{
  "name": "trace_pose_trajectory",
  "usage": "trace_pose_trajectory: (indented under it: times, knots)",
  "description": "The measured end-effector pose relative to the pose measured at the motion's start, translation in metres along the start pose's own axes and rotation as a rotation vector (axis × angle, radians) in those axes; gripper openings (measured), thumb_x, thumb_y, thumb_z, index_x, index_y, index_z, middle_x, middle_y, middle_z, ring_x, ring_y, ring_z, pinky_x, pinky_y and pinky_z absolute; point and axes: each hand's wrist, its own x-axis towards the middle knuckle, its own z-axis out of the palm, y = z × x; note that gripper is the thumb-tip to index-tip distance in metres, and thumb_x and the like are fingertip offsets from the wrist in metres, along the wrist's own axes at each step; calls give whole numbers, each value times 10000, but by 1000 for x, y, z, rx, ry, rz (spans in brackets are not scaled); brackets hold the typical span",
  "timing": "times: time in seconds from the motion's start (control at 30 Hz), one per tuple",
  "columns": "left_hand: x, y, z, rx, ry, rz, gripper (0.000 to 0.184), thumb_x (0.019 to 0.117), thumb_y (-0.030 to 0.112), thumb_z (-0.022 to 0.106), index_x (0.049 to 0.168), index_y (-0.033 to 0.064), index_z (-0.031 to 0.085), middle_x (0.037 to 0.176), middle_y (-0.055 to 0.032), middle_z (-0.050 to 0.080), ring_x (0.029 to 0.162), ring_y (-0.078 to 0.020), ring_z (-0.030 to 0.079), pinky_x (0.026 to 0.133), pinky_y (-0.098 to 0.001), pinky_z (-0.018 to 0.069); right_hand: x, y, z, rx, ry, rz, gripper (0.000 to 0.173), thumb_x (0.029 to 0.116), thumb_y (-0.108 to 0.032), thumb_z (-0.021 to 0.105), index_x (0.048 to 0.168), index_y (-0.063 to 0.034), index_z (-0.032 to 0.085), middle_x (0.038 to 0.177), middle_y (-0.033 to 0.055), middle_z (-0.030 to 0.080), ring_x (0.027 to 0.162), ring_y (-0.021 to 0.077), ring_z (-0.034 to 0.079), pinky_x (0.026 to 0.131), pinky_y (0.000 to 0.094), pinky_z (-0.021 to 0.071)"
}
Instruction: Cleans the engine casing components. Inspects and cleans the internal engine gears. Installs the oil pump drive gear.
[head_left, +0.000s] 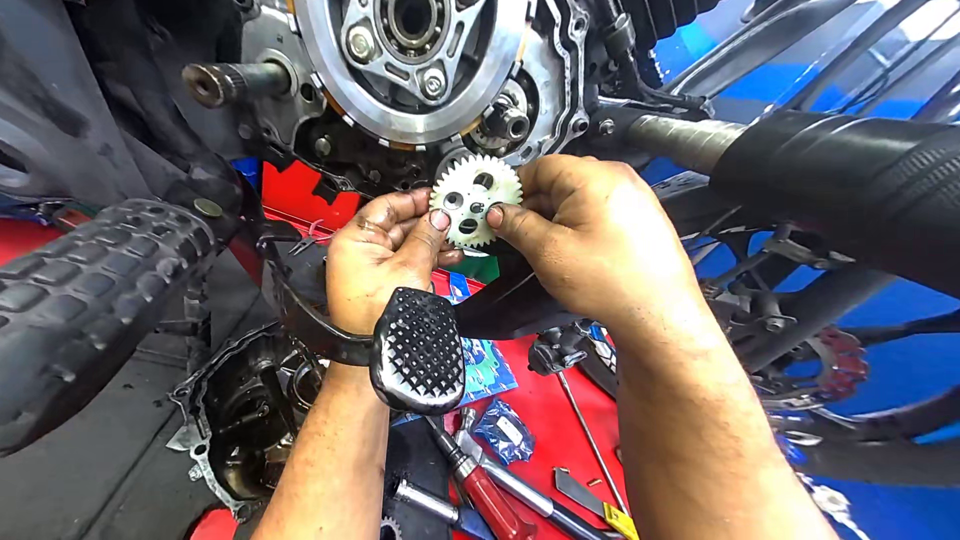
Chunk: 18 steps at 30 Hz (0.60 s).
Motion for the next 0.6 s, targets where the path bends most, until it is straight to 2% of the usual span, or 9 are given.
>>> trace_pose_trajectory:
  times: [0.17, 0.23, 0.3, 0.43, 0.53, 0.6]
  knots:
    - [10, 0, 4, 187, 41, 117, 179, 923, -26, 703, 1101, -5, 702, 918, -63, 762, 722, -145, 749, 645, -307, 660, -1, -3, 2, -141, 11, 11, 250, 965, -446, 626, 909, -227, 734, 877, -54, 716, 1006, 143, 655, 995, 572, 371]
    - [18, 2, 2, 264, 22, 163, 173, 913, -9, 721, 1083, 21, 722, 934, -41, 765, 745, -126, 747, 665, -295, 657, -1, -5, 2, -208, 5, 2, 324, 974, -479, 591, 817, -209, 676, 828, -19, 669, 987, 194, 631, 953, 565, 357]
    - [23, 4, 2, 316, 5, 183, 171, 912, 4, 726, 1081, 31, 725, 939, -33, 764, 743, -115, 744, 665, -288, 653, 0, -6, 0, -233, -25, 8, 349, 993, -483, 566, 801, -205, 652, 818, -10, 648, 983, 208, 617, 936, 563, 349]
    - [27, 7, 0, 496, 10, 224, 130, 935, 83, 723, 1064, 83, 738, 919, 23, 774, 735, -60, 740, 660, -244, 646, 4, -5, 0, -214, -58, 20, 315, 997, -485, 563, 900, -202, 662, 847, -21, 660, 972, 189, 629, 912, 560, 372]
    - [25, 14, 3, 635, 16, 216, 114, 948, 123, 714, 1059, 126, 740, 899, 70, 770, 742, -9, 723, 681, -197, 620, 3, -7, 4, -227, 4, 60, 343, 939, -490, 637, 1108, -193, 671, 915, -40, 712, 989, 181, 664, 892, 550, 455]
    - [24, 13, 5, 671, 24, 228, 105, 947, 130, 712, 1048, 139, 740, 890, 77, 768, 744, -4, 724, 678, -195, 623, 0, -6, 11, -219, 84, 59, 395, 912, -451, 672, 1198, -179, 645, 952, -34, 735, 1014, 188, 675, 912, 544, 459]
